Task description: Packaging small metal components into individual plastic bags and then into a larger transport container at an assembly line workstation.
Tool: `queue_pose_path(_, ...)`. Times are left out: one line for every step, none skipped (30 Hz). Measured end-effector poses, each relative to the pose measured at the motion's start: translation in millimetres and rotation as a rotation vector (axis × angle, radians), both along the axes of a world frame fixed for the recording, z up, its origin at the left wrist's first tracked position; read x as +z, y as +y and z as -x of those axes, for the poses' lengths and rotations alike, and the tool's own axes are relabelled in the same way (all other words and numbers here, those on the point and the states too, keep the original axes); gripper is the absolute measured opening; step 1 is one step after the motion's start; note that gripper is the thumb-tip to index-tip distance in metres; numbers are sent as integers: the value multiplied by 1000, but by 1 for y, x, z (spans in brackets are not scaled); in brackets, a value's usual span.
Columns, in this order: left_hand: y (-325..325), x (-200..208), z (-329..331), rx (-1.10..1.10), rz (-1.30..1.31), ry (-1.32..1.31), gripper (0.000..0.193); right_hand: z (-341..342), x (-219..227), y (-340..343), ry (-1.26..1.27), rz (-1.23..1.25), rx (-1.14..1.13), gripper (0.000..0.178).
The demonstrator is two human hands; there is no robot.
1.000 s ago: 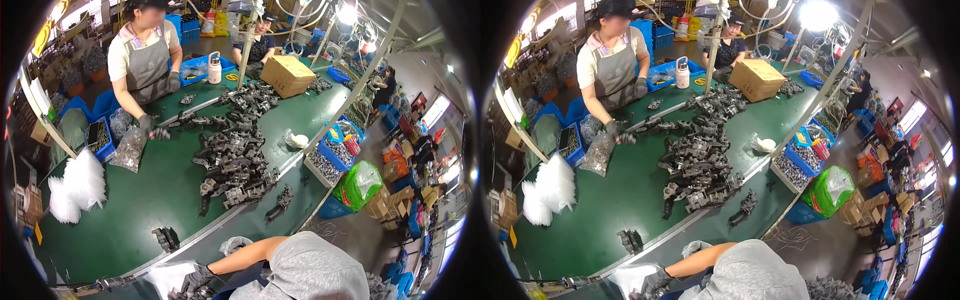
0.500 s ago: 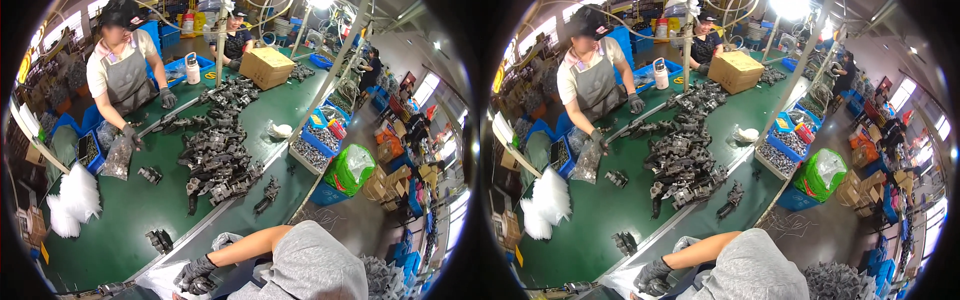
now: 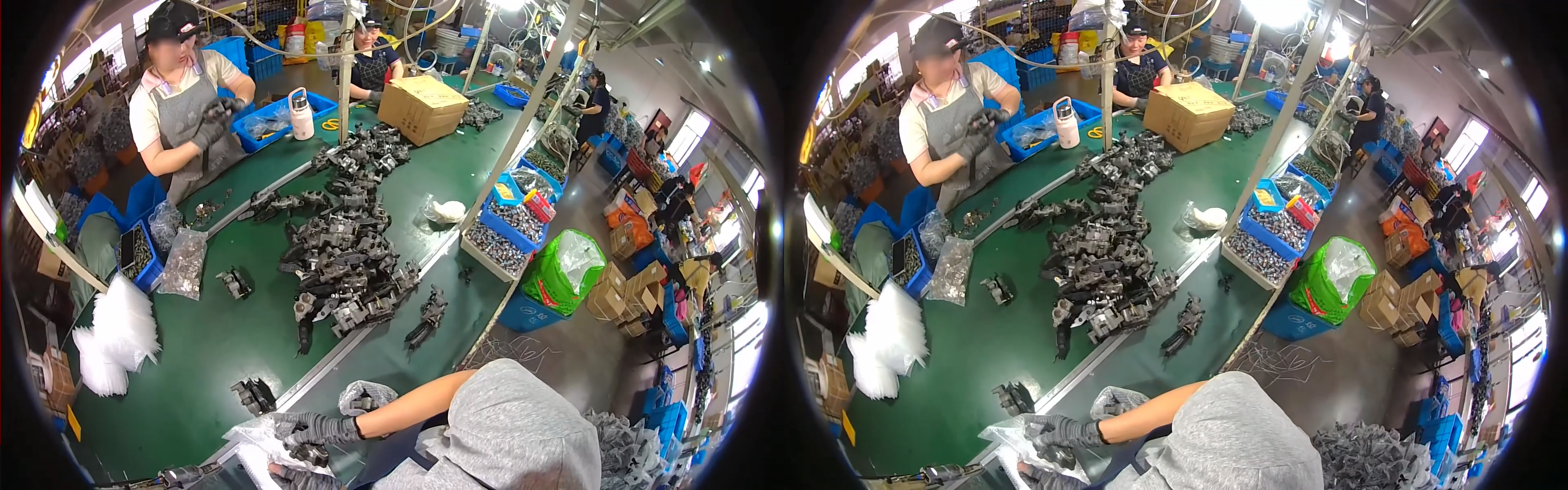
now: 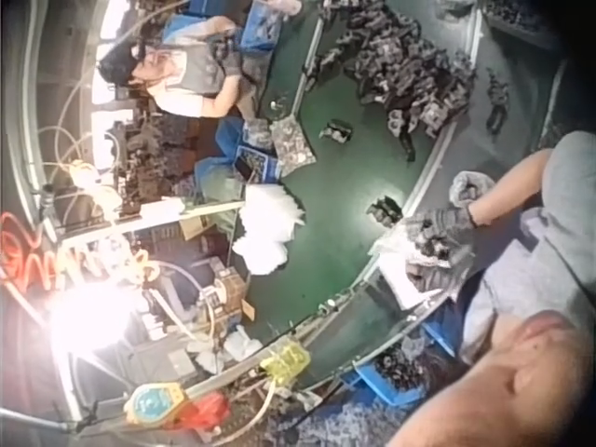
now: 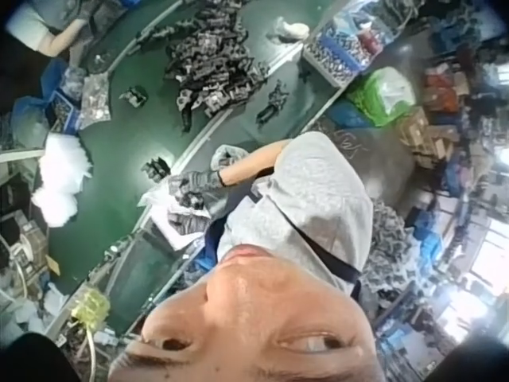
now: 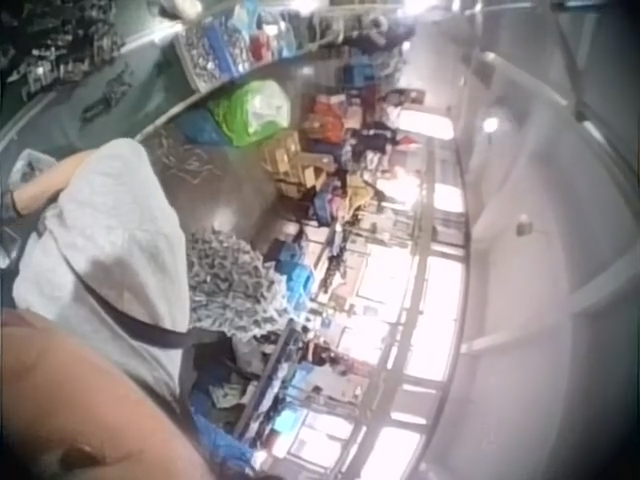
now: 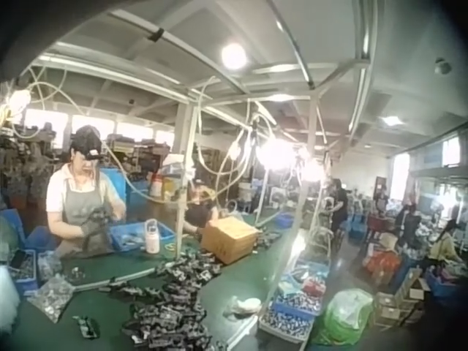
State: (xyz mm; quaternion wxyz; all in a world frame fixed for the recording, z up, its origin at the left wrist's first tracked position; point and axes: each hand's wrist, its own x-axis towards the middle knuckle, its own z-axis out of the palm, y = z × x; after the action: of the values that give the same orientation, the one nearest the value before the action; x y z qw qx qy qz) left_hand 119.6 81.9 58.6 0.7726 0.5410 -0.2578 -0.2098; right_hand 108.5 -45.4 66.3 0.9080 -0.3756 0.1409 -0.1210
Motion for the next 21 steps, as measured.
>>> queue_pose_path(-2, 1, 4, 65, -47, -52, 28, -11, -12, 2, 30, 187, 89, 29)
queue_pose_path(-7, 5, 9, 114, -97, -100, 26, -20, -36, 2, 62, 370, 163, 34)
queue_pose_path(-13, 9, 13, 163, -148, -149, 24, -29, -62, 3, 91, 554, 240, 38)
queue_pose_path(-25, 18, 12, 197, -190, -202, 23, -31, -119, 12, 98, 555, 235, 38)
queue_pose_path(-40, 25, 15, 222, -233, -259, 21, -32, -178, 4, 51, 571, 203, 40)
queue_pose_path(-60, 36, 15, 218, -262, -333, 19, -69, -224, -18, 1, 594, 138, 43)
queue_pose_path(-66, 41, 16, 269, -303, -390, 18, -58, -265, -43, -55, 613, 131, 47)
queue_pose_path(-83, 51, 20, 286, -333, -459, 16, -51, -312, -51, -106, 637, 86, 51)
queue_pose_path(-89, 58, 26, 359, -402, -497, 15, -41, -307, -34, -156, 636, 112, 55)
queue_pose_path(-106, 64, 26, 350, -423, -594, 14, -31, -301, -22, -151, 619, 140, 55)
queue_pose_path(-74, 66, 17, 512, -562, -616, 13, 13, -206, -19, 90, 830, 468, 51)
queue_pose_path(-59, 56, 18, 588, -594, -580, 13, 28, -71, -56, 305, 1095, 682, 47)
queue_pose_path(-65, 48, 17, 590, -566, -573, 13, 14, 50, -54, 552, 1387, 792, 44)
queue_pose_path(-78, 56, 15, 584, -573, -568, 13, 32, 20, -72, 443, 1379, 560, 44)
queue_pose_path(-91, 64, 16, 530, -563, -461, 12, 47, -8, -86, 329, 1357, 339, 43)
queue_pose_path(-89, 67, 16, 509, -568, -349, 12, 55, 8, -89, 288, 1337, 338, 46)
queue_pose_path(-85, 65, 15, 547, -594, -334, 12, 61, 27, -95, 246, 1319, 337, 48)
queue_pose_path(-85, 61, 17, 466, -593, -387, 13, 71, 8, -101, 323, 1402, 391, 49)
queue_pose_path(-81, 53, 20, 382, -597, -430, 14, 77, 1, -103, 399, 1484, 452, 51)
queue_pose_path(-73, 48, 23, 297, -601, -470, 15, 81, -6, -112, 438, 1480, 637, 50)
queue_pose_path(-58, 48, 23, 331, -636, -450, 15, 77, 7, -118, 467, 1474, 823, 50)
